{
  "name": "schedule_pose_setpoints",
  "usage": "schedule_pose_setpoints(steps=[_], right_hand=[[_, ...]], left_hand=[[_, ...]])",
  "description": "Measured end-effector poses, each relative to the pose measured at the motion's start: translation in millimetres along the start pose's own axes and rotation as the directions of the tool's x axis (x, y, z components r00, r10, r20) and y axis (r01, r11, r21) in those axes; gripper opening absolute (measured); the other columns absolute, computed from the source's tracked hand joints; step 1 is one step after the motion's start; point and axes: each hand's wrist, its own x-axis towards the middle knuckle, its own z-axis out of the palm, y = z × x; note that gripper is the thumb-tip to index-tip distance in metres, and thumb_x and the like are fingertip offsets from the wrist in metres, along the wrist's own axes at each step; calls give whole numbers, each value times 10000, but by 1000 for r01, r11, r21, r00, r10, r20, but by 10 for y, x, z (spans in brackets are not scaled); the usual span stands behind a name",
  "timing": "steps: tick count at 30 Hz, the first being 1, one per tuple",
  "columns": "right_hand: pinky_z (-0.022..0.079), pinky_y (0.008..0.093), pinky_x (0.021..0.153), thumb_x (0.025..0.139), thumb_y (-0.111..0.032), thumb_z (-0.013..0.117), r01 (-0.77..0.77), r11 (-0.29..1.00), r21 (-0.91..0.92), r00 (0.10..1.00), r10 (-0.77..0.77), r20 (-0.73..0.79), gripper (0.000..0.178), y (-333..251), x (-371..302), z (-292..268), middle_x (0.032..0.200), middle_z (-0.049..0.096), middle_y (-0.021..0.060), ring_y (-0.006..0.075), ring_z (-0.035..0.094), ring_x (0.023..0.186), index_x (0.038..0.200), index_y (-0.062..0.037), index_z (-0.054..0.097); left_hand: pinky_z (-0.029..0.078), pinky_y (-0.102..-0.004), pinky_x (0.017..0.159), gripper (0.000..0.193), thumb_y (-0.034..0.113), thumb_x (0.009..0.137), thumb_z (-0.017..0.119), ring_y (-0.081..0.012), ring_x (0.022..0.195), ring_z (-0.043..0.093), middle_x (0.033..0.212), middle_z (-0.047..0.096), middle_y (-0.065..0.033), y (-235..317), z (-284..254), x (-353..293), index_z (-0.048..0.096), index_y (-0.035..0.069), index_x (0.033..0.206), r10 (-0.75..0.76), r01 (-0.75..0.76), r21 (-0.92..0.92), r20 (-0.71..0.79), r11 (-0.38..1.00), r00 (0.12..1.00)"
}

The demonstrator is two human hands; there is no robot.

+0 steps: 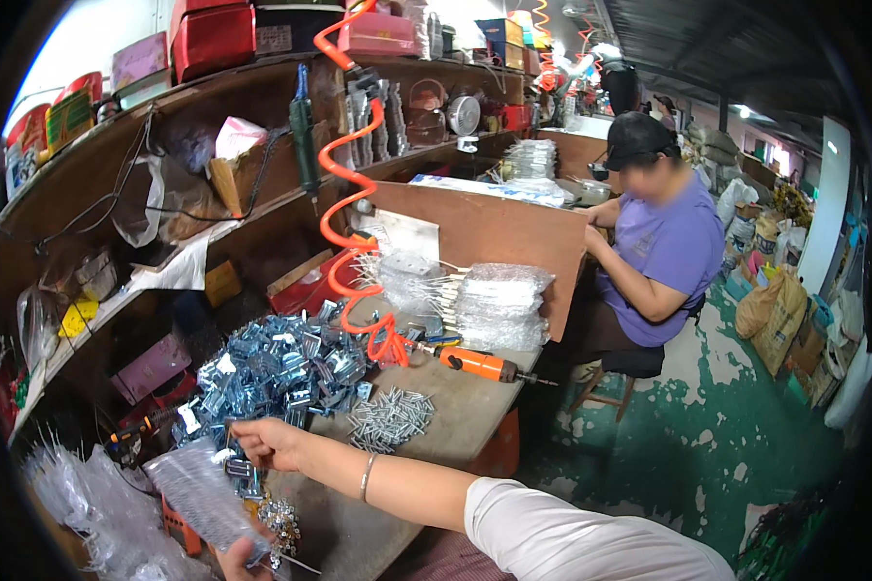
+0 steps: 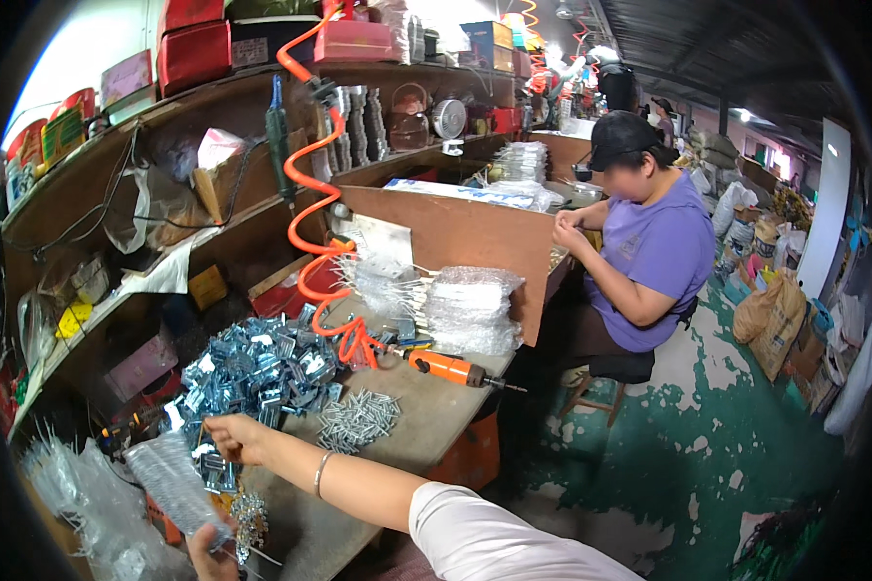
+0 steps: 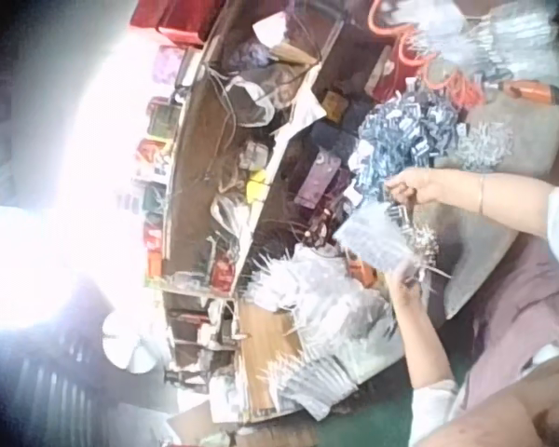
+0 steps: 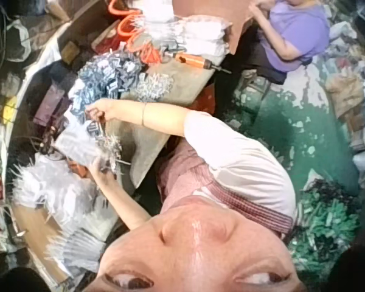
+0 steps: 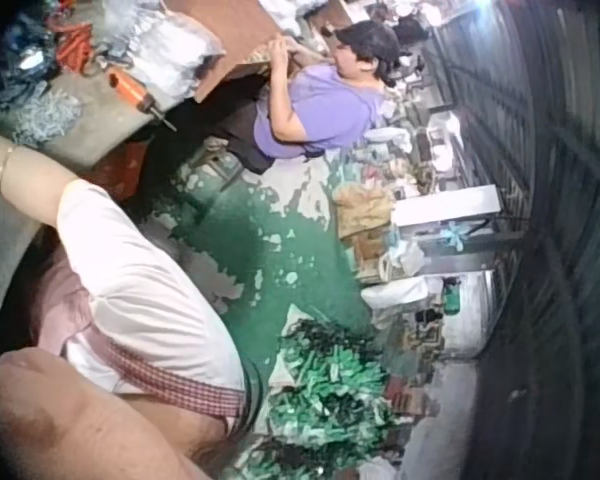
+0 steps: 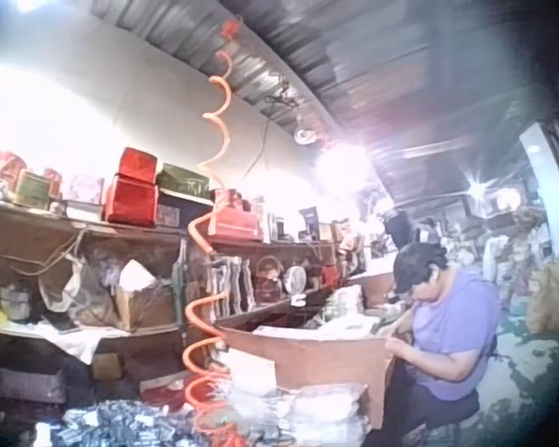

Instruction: Assembling electronic component parts using an air-powered screwdriver.

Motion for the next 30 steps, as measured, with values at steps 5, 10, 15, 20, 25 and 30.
schedule_pose_setpoints(steps=[5, 10, 15, 20, 25, 30], right_hand=[[284, 203, 406, 953, -227, 480, -60, 998, 8, 974, 60, -217, 188, 63, 78, -190, 496, 304, -127, 12, 259, 389, 779, -165, 516], [237, 164, 415, 966, -243, 466, -103, 976, 191, 990, 83, 110, 209, -229, 8, 266, 534, 310, -105, 17, 256, 416, 856, -88, 554], [465, 254, 488, 750, -138, 593, 296, 481, -825, 847, 267, 460, 221, -13, -762, 1244, 682, 630, 72, 155, 566, 542, 922, -20, 664], [506, 292, 656, 786, 40, 571, 600, -67, -797, 635, 646, 424, 169, 822, -1115, 1017, 817, 642, 107, 240, 631, 720, 909, -25, 668], [266, 347, 1072, 781, -358, 718, 326, 945, -32, 786, -252, 564, 911, -105, -1162, 910, 1477, 312, 85, 192, 241, 1380, 1447, -4, 207], [255, 342, 1095, 708, -519, 733, 152, 835, -528, 858, 153, 490, 1043, 60, -1020, 373, 1493, 268, 108, 195, 242, 1382, 1451, -19, 198]], left_hand=[[540, -359, 718, 328, 101, 737, 611, -264, 812, 635, 905, 647, -141, 81, -186, 101, 613, -41, 1032, -81, 55, -292, -80, 955, 994], [512, -393, 762, 448, 12, 740, 642, -254, 919, 588, 1084, 582, -176, 113, -74, 22, 522, -9, 1171, 327, -278, 693, 64, 666, 943], [477, -398, 861, 481, 35, 760, 641, -280, 1070, 523, 1188, 523, -188, 284, -76, 47, 497, 5, 1218, 437, -276, 949, 185, 154, 880], [482, -369, 831, 415, 183, 824, 605, -267, 1010, 545, 1172, 537, -157, 594, -40, 119, 517, 5, 1188, 235, -170, 282, -213, 944, 948], [484, -297, 646, 268, 190, 863, 551, -210, 798, 600, 918, 624, -136, 679, -213, -116, 632, -43, 967, 203, -184, 133, -145, 974, 968], [475, -277, 653, 239, -4, 722, 659, -177, 701, 573, 846, 629, -81, 629, 9, -469, 630, -30, 957, 63, -74, 565, 39, 822, 997]])
